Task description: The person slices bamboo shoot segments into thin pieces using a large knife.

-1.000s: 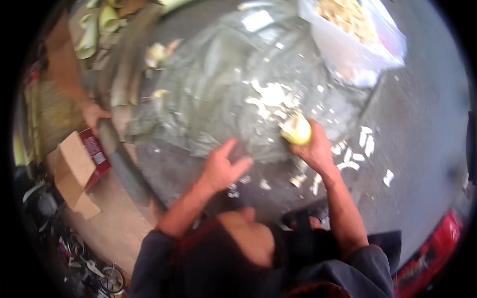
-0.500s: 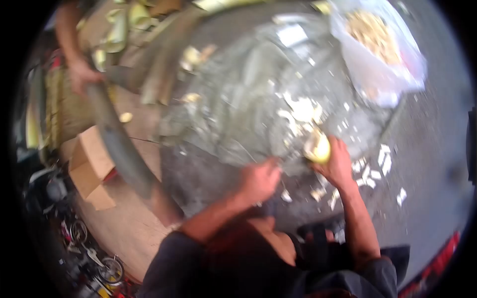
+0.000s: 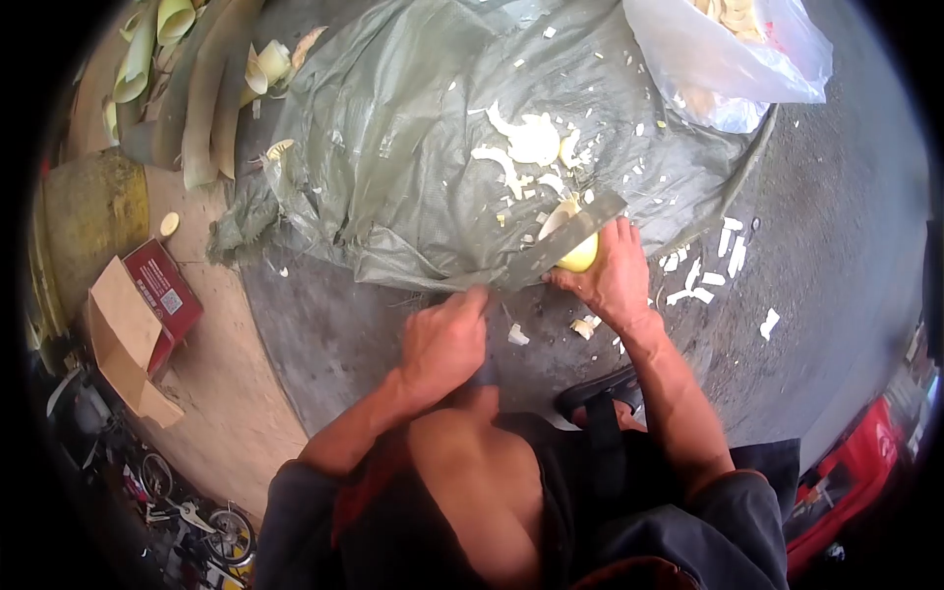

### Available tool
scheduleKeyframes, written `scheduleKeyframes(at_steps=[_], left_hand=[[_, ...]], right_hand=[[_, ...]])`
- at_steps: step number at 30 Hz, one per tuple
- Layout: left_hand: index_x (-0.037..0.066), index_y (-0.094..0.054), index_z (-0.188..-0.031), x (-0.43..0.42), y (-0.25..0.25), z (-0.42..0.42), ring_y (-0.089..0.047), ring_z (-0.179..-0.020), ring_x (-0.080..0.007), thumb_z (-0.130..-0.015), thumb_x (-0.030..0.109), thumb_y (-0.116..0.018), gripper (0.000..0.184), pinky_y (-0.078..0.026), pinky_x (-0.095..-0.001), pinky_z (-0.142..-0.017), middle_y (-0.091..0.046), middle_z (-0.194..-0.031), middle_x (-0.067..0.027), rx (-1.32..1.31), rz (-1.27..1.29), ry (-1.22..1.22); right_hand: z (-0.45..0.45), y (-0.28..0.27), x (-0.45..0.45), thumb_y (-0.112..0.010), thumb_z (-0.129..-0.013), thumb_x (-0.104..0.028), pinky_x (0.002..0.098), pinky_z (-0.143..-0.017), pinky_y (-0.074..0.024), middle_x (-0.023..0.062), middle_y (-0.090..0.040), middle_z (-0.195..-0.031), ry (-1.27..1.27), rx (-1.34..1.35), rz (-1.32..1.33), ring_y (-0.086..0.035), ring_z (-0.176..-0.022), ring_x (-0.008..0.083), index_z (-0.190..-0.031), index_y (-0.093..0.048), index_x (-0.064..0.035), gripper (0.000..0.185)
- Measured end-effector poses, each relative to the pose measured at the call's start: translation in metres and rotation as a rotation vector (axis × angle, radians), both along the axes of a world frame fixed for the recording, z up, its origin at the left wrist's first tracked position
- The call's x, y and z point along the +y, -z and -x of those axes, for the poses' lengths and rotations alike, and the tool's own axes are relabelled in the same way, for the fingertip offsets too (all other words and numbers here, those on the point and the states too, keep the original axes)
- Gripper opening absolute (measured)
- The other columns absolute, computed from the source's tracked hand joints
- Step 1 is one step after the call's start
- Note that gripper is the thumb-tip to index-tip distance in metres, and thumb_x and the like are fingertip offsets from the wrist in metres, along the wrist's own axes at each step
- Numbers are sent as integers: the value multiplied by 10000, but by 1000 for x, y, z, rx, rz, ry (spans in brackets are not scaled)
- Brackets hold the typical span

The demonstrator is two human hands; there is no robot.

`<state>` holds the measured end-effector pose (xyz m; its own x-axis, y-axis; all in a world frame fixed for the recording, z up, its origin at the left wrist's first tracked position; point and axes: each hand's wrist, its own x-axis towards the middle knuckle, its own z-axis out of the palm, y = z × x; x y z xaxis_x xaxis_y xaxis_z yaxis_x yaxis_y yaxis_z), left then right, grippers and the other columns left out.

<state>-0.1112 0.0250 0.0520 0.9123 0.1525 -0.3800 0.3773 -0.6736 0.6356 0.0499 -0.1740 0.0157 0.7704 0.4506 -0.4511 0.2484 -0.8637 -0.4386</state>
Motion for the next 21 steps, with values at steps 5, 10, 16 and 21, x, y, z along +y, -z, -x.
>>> scheduleKeyframes(at_steps=[5,10,16,21], left_hand=[[60,-612,-1104,0,-2,-3,-673,-687,-425,-853,82,-617,252,-537,-548,-623,-678,-830,-172,-12,-19,58],[50,-605,-1114,3,-4,-9,-683,-700,-408,-834,74,-641,283,-540,-528,-620,-683,-852,-165,0,-27,73],[50,-618,-1137,7,-6,-15,-683,-726,-400,-828,54,-647,310,-539,-504,-637,-699,-900,-153,51,-22,101],[51,-620,-1144,10,-10,-13,-682,-716,-388,-820,59,-652,325,-538,-498,-620,-691,-865,-149,56,-18,130]], right_hand=[[-16,17,-19,-884,-664,-377,489,-929,-490,186,-550,-1158,27,144,-211,-553,-1108,380,-1257,-554,3,778],[-14,18,-12,-908,-640,-340,490,-902,-479,199,-550,-1139,-28,-215,-170,-539,-1052,393,-1345,-506,12,884],[-26,10,-9,-909,-592,-176,429,-1025,-460,171,-563,-1206,73,88,-160,-530,-1160,350,-1321,-581,-24,814],[-31,9,-7,-920,-612,-326,475,-984,-506,205,-599,-1240,79,216,-92,-576,-1171,398,-1410,-478,10,972]])
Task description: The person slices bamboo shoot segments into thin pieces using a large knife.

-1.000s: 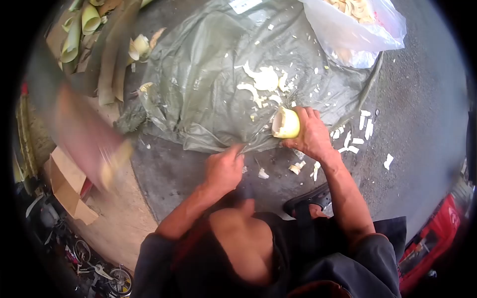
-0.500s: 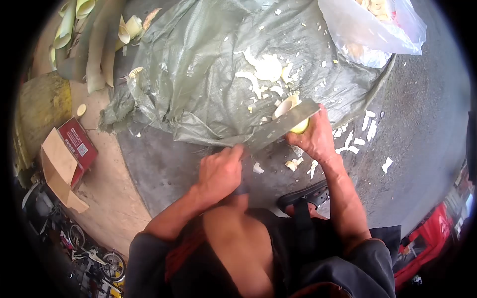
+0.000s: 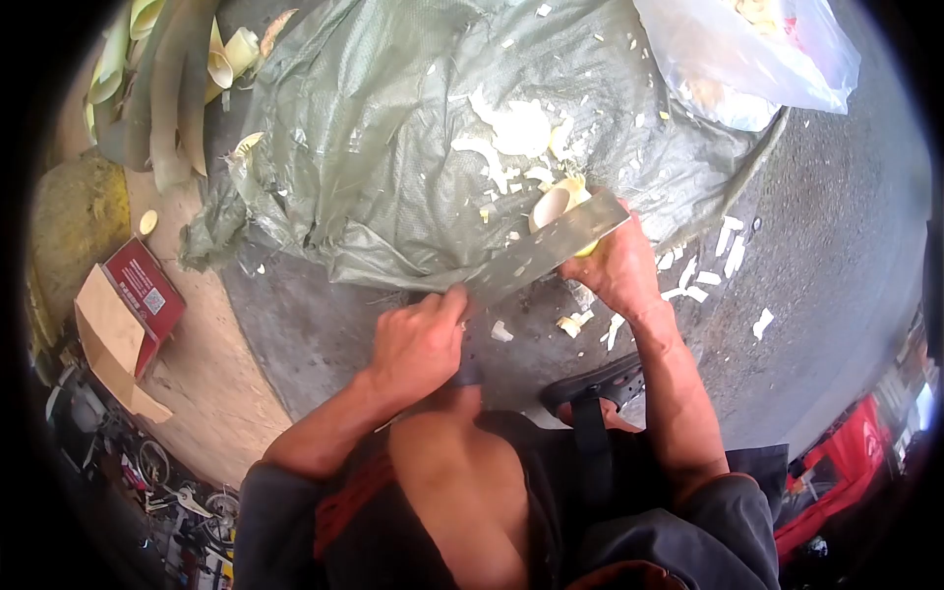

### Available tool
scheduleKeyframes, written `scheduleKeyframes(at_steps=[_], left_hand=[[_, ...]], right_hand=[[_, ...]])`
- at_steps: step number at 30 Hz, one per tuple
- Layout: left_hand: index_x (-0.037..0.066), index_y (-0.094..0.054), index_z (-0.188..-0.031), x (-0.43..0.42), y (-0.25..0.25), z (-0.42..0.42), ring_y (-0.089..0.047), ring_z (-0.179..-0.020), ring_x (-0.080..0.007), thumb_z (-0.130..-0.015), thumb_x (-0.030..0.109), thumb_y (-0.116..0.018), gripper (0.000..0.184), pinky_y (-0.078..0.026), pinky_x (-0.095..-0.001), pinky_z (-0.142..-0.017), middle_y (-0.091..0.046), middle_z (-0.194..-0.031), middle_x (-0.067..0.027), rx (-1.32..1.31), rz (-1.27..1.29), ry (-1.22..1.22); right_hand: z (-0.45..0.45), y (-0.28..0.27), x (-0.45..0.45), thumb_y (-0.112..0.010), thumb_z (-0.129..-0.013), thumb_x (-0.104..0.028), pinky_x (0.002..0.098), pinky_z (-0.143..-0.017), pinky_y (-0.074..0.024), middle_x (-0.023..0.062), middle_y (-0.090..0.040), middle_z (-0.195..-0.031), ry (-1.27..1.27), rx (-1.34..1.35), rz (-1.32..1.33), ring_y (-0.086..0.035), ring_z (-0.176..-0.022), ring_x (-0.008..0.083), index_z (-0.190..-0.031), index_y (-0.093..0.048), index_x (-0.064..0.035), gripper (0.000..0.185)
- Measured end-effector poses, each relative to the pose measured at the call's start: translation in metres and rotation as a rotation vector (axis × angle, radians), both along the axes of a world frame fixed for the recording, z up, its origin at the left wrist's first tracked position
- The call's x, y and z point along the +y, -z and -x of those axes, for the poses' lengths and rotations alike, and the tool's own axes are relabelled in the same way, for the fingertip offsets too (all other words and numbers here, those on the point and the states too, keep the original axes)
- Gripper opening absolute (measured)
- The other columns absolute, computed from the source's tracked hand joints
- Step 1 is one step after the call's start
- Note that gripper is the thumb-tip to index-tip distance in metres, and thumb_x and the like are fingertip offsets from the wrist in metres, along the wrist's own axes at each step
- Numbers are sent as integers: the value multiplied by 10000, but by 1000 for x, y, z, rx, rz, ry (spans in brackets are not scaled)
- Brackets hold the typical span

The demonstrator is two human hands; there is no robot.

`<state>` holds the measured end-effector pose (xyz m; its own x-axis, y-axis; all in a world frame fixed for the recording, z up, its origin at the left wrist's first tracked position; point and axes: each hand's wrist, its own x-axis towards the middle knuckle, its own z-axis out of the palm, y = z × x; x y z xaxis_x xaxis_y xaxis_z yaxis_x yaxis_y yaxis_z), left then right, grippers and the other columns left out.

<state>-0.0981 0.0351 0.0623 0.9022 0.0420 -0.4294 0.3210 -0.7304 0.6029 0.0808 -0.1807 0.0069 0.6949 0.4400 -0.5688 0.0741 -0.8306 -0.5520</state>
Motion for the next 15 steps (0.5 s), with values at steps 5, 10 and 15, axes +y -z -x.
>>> scheduleKeyframes(at_steps=[5,10,15], left_hand=[[49,-605,-1099,8,-10,5,-681,-672,-381,-807,100,-668,303,-542,-509,-594,-669,-796,-140,27,-39,42],[54,-577,-993,2,-8,-11,-687,-669,-389,-838,94,-632,170,-543,-520,-593,-685,-795,-168,53,-29,64],[38,-568,-975,-17,2,-32,-676,-678,-408,-820,48,-650,176,-528,-526,-594,-692,-818,-172,55,-20,26]], right_hand=[[3,-3,3,-894,-634,-310,471,-968,-523,194,-619,-1223,-57,-97,49,-584,-1166,400,-1414,-475,17,944],[6,-2,4,-885,-635,-269,469,-957,-528,181,-623,-1216,17,-57,23,-586,-1150,387,-1365,-523,-15,854],[13,-6,7,-887,-628,-241,481,-926,-537,165,-620,-1191,15,-68,13,-579,-1127,393,-1296,-573,-53,761]])
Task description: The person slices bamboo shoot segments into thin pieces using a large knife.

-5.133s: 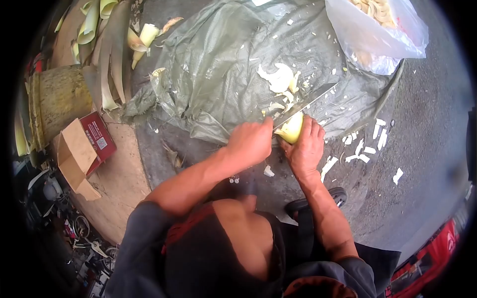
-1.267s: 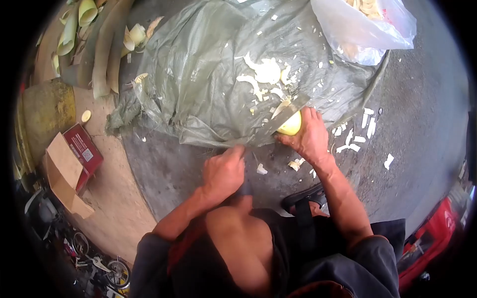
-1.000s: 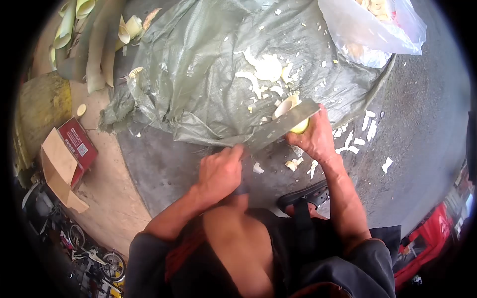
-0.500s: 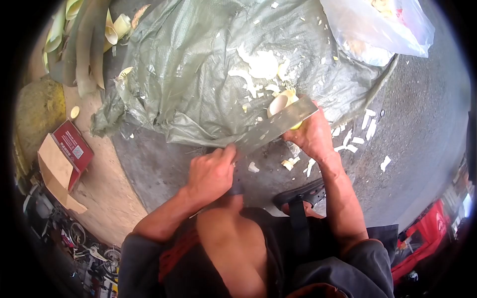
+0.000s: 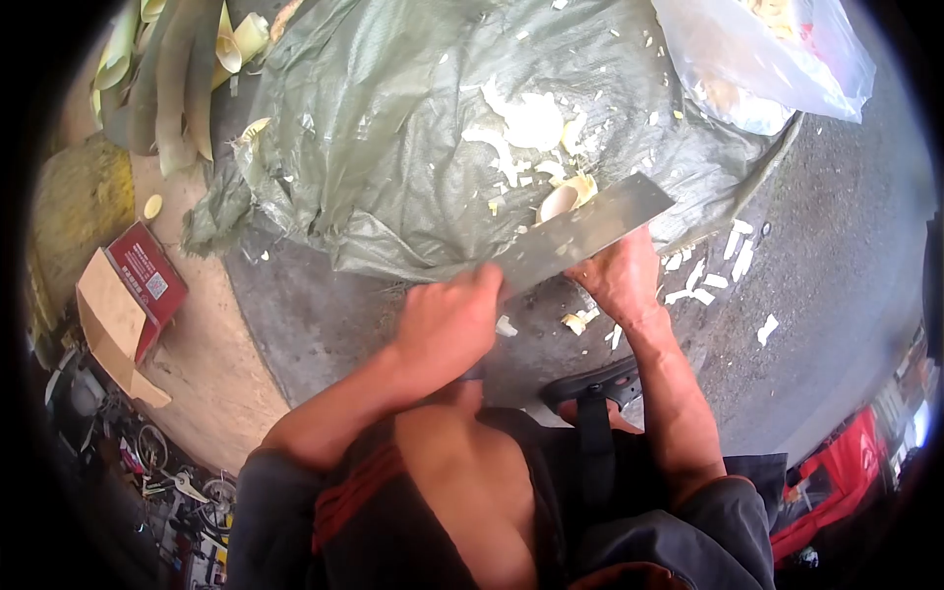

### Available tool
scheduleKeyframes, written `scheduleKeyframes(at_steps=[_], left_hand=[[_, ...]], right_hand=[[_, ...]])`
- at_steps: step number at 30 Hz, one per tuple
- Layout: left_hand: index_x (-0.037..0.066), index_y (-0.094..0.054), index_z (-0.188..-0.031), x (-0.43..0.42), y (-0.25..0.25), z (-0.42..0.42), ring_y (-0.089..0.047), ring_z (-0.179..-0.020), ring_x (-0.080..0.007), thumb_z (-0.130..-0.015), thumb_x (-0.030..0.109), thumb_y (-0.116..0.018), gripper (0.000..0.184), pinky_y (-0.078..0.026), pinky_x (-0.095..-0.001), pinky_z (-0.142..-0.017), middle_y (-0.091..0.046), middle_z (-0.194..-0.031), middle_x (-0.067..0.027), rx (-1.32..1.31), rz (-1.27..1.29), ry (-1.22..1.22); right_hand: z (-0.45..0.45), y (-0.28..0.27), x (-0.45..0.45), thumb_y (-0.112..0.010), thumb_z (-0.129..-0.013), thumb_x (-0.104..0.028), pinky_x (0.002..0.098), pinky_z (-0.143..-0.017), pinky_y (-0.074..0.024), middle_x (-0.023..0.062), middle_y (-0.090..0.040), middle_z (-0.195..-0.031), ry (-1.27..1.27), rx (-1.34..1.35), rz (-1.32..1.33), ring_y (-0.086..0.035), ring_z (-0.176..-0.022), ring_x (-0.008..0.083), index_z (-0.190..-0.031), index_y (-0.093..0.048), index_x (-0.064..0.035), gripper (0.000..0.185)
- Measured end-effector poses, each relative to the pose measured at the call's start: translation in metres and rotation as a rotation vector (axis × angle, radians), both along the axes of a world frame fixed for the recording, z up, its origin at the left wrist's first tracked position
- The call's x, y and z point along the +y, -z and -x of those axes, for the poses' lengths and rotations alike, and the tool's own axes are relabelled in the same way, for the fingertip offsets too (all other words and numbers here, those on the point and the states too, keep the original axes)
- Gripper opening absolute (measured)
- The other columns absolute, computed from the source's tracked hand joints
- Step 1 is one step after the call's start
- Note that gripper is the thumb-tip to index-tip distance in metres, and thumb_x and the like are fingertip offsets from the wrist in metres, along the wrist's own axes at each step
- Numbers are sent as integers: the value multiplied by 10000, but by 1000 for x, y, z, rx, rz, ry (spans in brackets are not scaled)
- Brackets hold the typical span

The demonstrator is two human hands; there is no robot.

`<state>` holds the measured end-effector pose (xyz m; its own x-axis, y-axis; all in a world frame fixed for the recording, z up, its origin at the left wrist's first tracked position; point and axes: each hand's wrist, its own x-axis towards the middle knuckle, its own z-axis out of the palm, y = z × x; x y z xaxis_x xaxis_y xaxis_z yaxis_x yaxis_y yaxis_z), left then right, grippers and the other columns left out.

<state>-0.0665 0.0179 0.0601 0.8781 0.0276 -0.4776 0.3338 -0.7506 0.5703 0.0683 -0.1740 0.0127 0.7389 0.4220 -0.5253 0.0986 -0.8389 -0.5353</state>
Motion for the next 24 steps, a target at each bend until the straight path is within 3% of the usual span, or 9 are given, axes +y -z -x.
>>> scheduleKeyframes(at_steps=[3,6,9,18,21,23,24], left_hand=[[28,-560,-966,-7,11,-17,-675,-652,-411,-834,46,-643,157,-524,-533,-579,-689,-781,-190,-39,-3,6],[20,-560,-963,-11,18,-26,-675,-633,-417,-845,45,-630,139,-524,-536,-570,-686,-745,-201,-58,-18,21],[12,-564,-962,-15,17,-36,-681,-643,-427,-845,37,-610,128,-530,-543,-580,-685,-720,-209,-48,-24,24],[-12,-586,-952,-15,32,-72,-690,-679,-454,-839,42,-592,125,-539,-562,-631,-685,-705,-240,-8,-30,64],[-4,-615,-983,-10,44,-79,-696,-722,-458,-846,53,-596,149,-544,-561,-676,-699,-740,-235,33,-22,66],[6,-638,-1022,-5,47,-80,-702,-761,-459,-849,59,-600,184,-547,-558,-718,-710,-771,-231,49,5,13],[15,-653,-1129,-1,49,-82,-714,-817,-452,-858,72,-607,280,-554,-546,-768,-717,-806,-245,93,-11,22]], right_hand=[[7,1,1,-902,-623,-221,455,-937,-514,165,-609,-1207,-47,-130,45,-592,-1111,379,-1232,-596,-35,707],[13,8,0,-894,-625,-238,502,-837,-548,160,-602,-1139,-44,-213,20,-564,-1067,407,-1197,-582,-33,683],[17,4,4,-891,-641,-243,493,-839,-543,169,-596,-1135,-31,-240,36,-562,-1054,404,-1180,-568,-16,668],[36,5,10,-902,-654,-261,454,-923,-525,192,-592,-1217,16,-331,29,-552,-1144,404,-1323,-510,11,822],[48,16,6,-897,-671,-284,474,-960,-506,193,-585,-1246,-44,-469,18,-545,-1174,401,-1376,-481,1,867],[44,8,4,-889,-684,-280,534,-985,-479,187,-566,-1301,-54,-353,77,-543,-1189,397,-1414,-451,-6,894],[39,-2,7,-885,-691,-278,564,-998,-465,184,-557,-1329,-56,-294,106,-542,-1197,395,-1433,-436,-9,908]])
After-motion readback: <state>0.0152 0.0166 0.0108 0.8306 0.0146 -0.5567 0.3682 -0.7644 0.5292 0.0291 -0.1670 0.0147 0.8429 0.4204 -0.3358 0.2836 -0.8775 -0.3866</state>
